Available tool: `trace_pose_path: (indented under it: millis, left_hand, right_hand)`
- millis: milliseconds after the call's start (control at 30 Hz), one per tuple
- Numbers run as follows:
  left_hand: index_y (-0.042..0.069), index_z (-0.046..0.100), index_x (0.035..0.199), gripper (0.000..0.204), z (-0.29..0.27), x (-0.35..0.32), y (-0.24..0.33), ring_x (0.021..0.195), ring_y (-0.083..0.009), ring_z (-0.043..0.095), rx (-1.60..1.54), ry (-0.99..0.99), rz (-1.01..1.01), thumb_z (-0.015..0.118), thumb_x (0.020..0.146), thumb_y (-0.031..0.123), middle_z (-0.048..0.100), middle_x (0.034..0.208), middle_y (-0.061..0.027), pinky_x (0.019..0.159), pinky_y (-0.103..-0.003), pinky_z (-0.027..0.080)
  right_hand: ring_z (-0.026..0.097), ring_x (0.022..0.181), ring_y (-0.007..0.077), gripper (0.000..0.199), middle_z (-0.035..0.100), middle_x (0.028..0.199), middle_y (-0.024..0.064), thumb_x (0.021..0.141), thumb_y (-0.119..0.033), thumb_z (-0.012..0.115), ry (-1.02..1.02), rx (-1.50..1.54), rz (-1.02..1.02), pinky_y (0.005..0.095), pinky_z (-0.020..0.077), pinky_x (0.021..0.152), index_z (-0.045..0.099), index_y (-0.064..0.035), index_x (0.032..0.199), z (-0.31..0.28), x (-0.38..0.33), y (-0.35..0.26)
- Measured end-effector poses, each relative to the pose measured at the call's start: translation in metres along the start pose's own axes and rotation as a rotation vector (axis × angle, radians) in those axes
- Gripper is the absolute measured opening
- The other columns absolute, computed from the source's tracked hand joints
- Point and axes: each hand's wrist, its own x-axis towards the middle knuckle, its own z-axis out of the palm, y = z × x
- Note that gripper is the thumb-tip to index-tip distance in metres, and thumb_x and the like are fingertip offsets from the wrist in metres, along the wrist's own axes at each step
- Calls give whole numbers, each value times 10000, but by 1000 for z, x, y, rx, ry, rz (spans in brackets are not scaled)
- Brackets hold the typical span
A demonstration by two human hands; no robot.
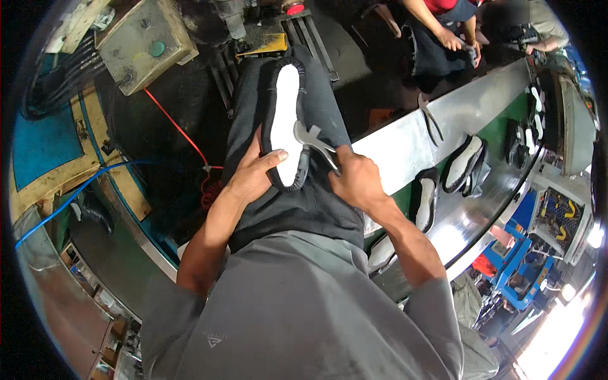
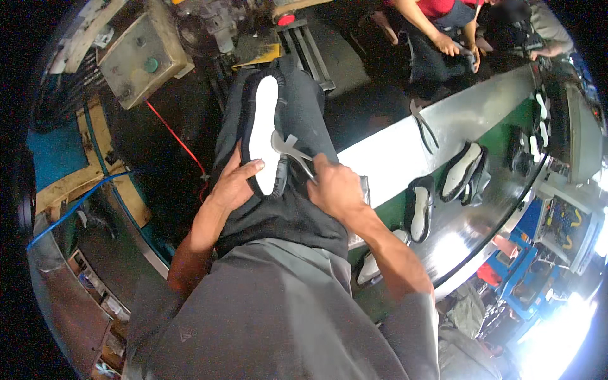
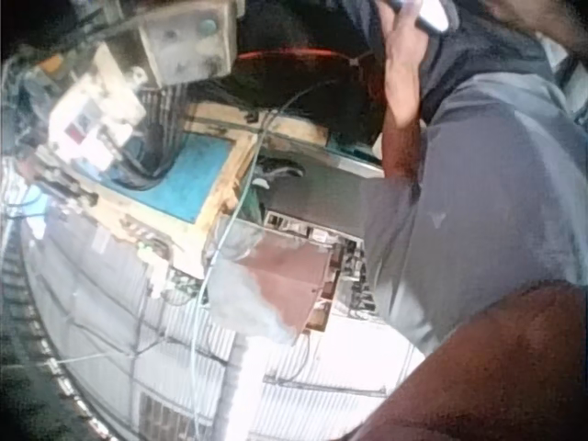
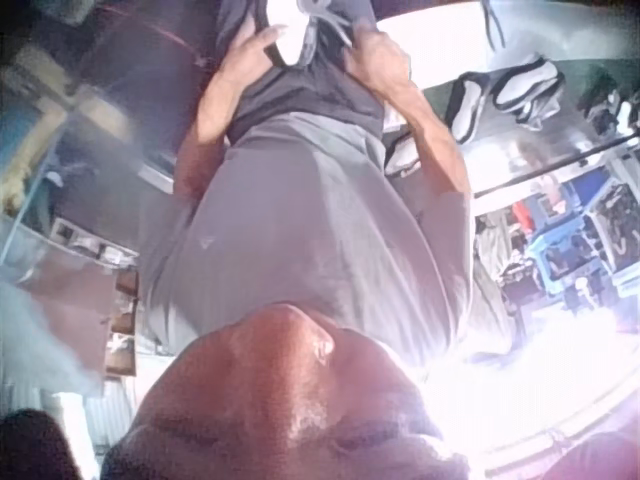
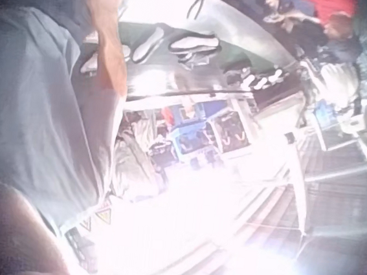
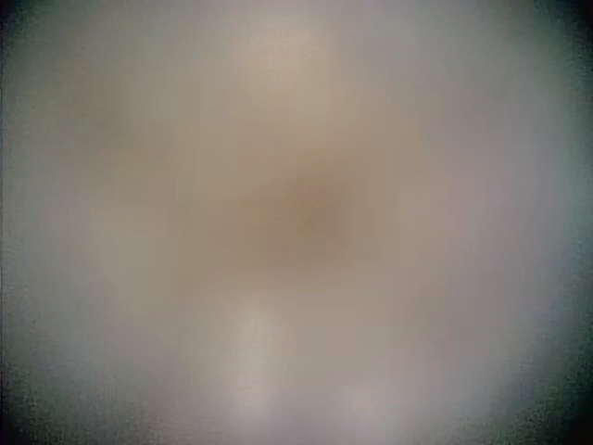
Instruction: Use a trimming tool and machinery to assemble and finish shoes on a production line.
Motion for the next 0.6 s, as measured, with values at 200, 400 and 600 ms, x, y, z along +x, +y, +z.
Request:
trace_pose_path:
  millis: [200,400,600]
  left_hand:
    - [161,285,1730,844,8,-8,3,1418,-285,564,-60,26,-5,645,999,-60,534,1563,-123,1195,-463,503]
    - [-99,468,1565,792,-18,-30,16,1299,-446,682,-395,-201,-27,736,923,281,642,1449,-301,1160,-570,540]
    - [-102,463,1577,891,-60,-83,35,1329,-466,658,-565,-198,224,775,899,384,601,1481,-351,1191,-616,507]
  right_hand:
    - [711,699,521,281,717,793,273,905,-107,739,222,22,-3,597,583,663,551,3,1084,5,4,-21]
    - [752,867,493,269,741,921,282,911,-112,733,168,321,53,496,593,784,638,16,1128,-12,4,-34]
    - [709,811,257,236,738,916,185,964,-111,734,216,418,100,407,567,785,687,17,1157,12,15,-45]
